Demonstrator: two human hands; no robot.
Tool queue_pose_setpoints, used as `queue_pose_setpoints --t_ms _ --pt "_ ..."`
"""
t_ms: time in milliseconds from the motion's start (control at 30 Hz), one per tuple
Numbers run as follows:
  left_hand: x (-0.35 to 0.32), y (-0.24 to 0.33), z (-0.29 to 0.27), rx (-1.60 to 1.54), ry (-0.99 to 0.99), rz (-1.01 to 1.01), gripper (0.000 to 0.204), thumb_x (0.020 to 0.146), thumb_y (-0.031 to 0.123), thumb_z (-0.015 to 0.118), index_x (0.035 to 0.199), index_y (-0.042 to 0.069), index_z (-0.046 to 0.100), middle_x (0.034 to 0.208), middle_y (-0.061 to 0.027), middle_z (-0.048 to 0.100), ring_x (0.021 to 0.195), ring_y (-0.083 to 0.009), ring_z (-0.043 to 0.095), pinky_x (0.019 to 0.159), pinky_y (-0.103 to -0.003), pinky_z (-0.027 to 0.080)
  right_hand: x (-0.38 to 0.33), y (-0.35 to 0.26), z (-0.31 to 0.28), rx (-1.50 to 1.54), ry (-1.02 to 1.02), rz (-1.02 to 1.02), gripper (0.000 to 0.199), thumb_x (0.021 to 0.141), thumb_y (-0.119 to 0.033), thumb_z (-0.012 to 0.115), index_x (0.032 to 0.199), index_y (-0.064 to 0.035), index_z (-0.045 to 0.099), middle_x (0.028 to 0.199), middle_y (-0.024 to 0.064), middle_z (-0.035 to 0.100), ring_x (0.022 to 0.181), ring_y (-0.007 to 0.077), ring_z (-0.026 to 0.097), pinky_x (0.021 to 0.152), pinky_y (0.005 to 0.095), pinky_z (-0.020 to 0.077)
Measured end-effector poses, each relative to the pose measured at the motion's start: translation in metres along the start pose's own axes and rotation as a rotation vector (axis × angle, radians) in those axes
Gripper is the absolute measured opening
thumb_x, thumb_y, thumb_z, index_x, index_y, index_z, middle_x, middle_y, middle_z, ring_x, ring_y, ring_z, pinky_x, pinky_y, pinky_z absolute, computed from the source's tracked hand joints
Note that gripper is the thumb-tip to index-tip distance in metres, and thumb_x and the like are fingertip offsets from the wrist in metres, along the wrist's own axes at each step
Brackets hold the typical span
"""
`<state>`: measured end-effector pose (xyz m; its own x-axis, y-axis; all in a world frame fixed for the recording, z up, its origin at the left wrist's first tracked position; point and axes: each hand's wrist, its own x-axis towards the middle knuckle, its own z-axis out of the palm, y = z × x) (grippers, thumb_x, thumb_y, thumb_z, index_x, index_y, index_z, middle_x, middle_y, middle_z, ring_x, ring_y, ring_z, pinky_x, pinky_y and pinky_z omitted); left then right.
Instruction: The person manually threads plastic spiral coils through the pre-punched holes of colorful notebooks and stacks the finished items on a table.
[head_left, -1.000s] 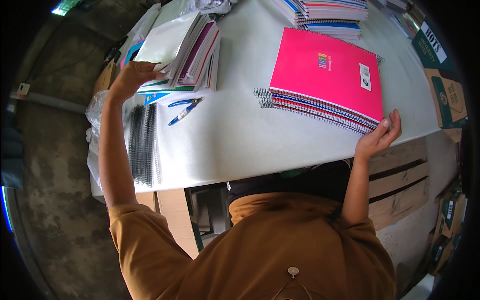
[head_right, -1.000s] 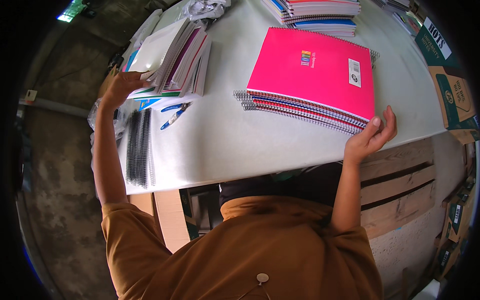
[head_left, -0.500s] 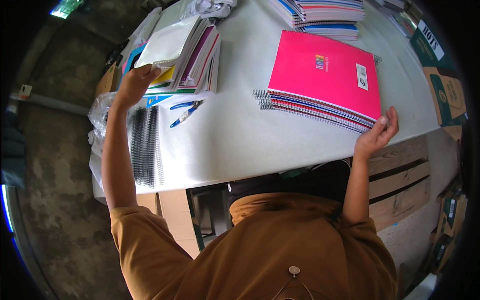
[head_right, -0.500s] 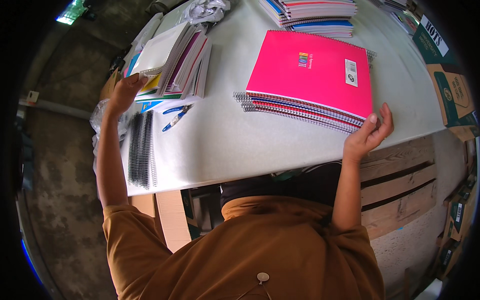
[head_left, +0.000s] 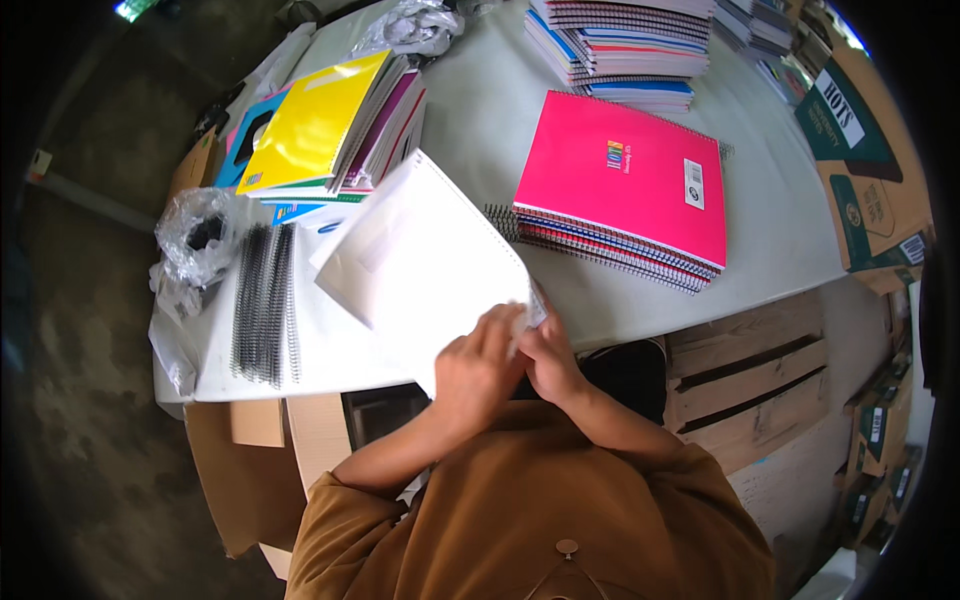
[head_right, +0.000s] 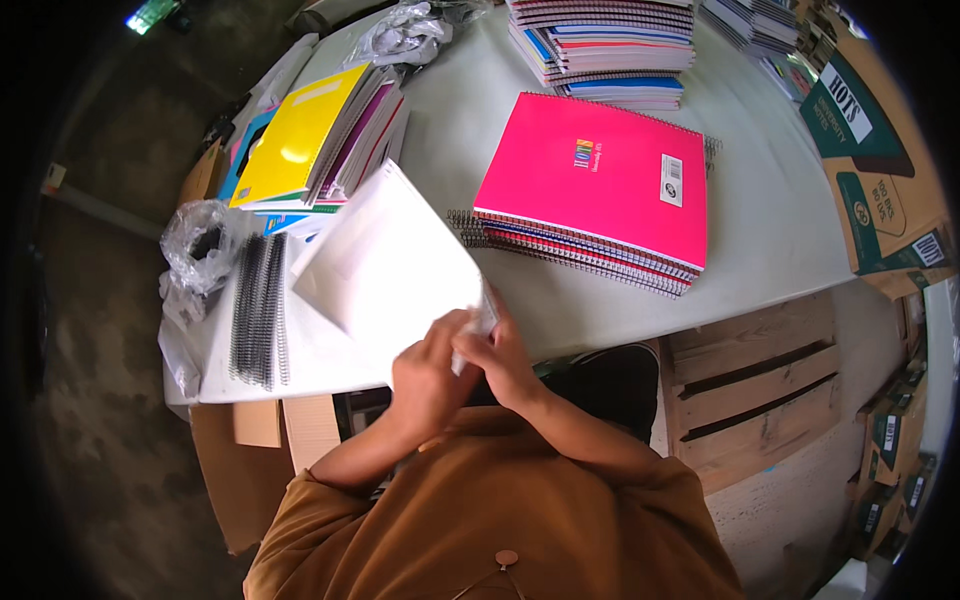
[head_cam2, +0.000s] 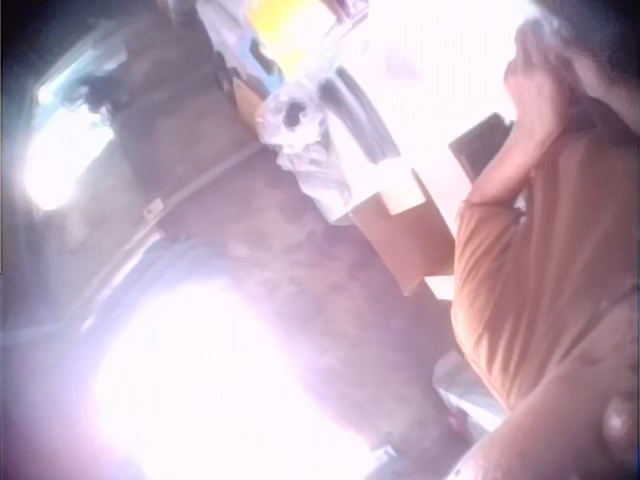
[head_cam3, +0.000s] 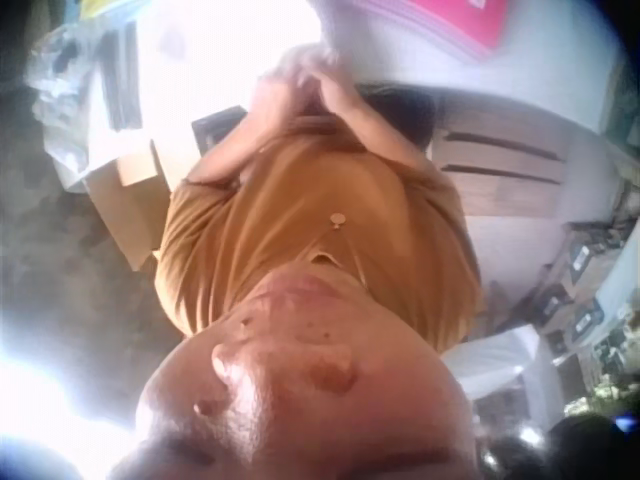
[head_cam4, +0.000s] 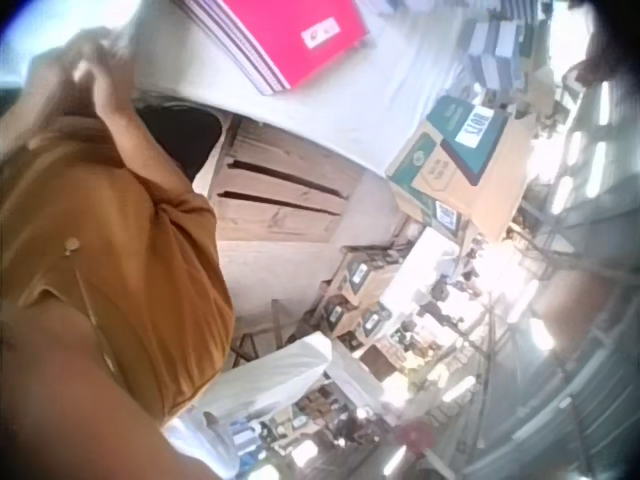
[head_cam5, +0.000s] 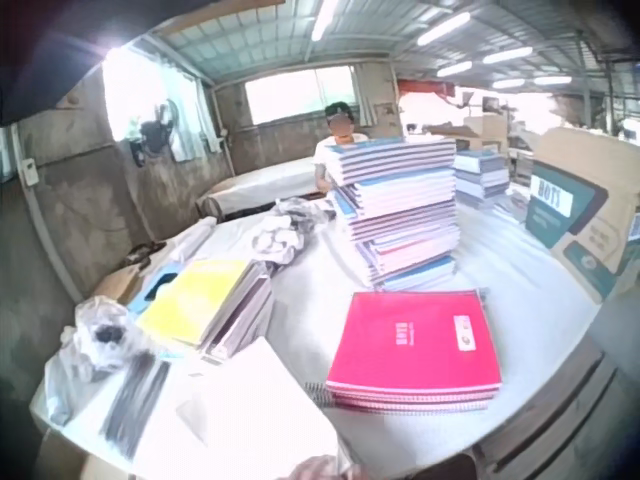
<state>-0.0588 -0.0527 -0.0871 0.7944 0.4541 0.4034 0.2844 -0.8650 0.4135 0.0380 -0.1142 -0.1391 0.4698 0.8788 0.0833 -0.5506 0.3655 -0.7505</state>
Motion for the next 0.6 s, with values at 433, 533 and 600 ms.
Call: queue_pose_setpoints --t_ms 433,533,600 --pt "-0.010 -0.123 -0.053 -0.941 0.330 -0.603 0.042 0.064 -0.004 0.054 0.106 -0.001 0.053 0.096 -0.0056 0.059 0.089 -0.0131 0.053 0.078 -0.027 0.040 0.025 -0.124 0.012 -0.961 -0.150 -0.532 0.021 0.071 0.001 0.071 0.090 0.0038 0.065 0.080 0.0111 0.068 0.068 0.0143 0.063 0.063 0.0250 0.0509" --pt "-0.002 -0.112 -0.018 -0.980 0.359 -0.536 0.025 0.067 -0.004 0.055 0.093 0.000 0.057 0.083 -0.0020 0.059 0.076 -0.0112 0.053 0.070 -0.025 0.040 0.036 -0.107 -0.016 -0.540 0.025 -0.372 0.021 0.069 0.001 0.075 0.087 -0.0020 0.064 0.076 0.0036 0.065 0.072 0.0075 0.060 0.065 0.0222 0.0491" --pt "0.003 -0.097 -0.026 -0.954 0.408 -0.553 0.020 0.068 -0.003 0.056 0.088 0.000 0.059 0.081 -0.0026 0.060 0.075 -0.0113 0.053 0.070 -0.024 0.040 0.035 -0.112 -0.022 -0.540 0.010 -0.394 0.023 0.068 0.001 0.076 0.087 -0.0016 0.063 0.077 0.0038 0.065 0.070 0.0073 0.059 0.064 0.0218 0.0491"
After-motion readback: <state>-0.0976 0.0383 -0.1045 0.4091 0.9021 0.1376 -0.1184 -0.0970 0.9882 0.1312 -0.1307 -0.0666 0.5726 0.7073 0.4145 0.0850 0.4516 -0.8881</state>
